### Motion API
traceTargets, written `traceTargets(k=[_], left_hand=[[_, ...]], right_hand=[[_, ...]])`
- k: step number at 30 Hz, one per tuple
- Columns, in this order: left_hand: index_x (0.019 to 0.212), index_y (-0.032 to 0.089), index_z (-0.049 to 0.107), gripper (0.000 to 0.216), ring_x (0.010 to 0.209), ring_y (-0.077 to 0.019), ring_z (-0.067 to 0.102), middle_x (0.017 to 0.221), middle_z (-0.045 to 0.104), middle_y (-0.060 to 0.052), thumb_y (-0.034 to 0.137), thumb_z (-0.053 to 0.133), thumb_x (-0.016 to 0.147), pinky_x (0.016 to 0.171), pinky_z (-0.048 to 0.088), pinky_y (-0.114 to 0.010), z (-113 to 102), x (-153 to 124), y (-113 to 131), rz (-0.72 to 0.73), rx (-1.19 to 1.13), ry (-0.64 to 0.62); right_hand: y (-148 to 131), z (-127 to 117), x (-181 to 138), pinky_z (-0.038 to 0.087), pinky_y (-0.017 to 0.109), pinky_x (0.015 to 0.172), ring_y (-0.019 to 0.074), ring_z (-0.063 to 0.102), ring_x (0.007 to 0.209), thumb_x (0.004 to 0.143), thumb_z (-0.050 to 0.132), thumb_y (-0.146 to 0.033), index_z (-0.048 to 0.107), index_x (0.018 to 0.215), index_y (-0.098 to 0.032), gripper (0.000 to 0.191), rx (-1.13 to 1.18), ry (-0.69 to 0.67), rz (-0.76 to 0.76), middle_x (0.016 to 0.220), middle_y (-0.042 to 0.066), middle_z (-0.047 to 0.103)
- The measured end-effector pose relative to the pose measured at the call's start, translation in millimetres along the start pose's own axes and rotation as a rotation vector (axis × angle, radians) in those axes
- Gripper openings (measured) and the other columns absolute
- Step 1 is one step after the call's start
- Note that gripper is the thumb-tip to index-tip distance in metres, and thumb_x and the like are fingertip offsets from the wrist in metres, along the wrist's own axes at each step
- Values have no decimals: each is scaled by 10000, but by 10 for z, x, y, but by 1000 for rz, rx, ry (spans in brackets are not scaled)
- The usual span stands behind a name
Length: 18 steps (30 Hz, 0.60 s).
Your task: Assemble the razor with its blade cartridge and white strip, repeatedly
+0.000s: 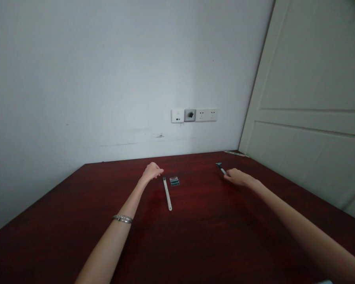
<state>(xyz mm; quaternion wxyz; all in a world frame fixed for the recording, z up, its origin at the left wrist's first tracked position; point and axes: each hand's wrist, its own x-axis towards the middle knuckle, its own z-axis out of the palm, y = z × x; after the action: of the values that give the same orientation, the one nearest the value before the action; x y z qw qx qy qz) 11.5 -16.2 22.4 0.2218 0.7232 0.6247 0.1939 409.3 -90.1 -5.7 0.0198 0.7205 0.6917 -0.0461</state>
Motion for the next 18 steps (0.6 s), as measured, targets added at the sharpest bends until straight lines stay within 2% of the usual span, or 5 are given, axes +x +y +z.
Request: traceTargets(k=[7,18], left_hand=[[698,104,679,255,423,-74,508,700,676,-73,329,559,687,382,354,-157,138,62,-128,-46,27,-45],[704,100,689,252,434,-84,526,610,653,-64,324,572,702,427,394,-167,89,-3,-105,-69,59,-33]], right_hand=[[158,187,-22,432,312,716,256,632,873,871,355,-348,640,936,-58,412,-24,-15,-13,996,205,635],[150,250,-9,432,310,711,256,635,869,863,372,-390,643,943,-74,424,1,-6,9,989,195,642]])
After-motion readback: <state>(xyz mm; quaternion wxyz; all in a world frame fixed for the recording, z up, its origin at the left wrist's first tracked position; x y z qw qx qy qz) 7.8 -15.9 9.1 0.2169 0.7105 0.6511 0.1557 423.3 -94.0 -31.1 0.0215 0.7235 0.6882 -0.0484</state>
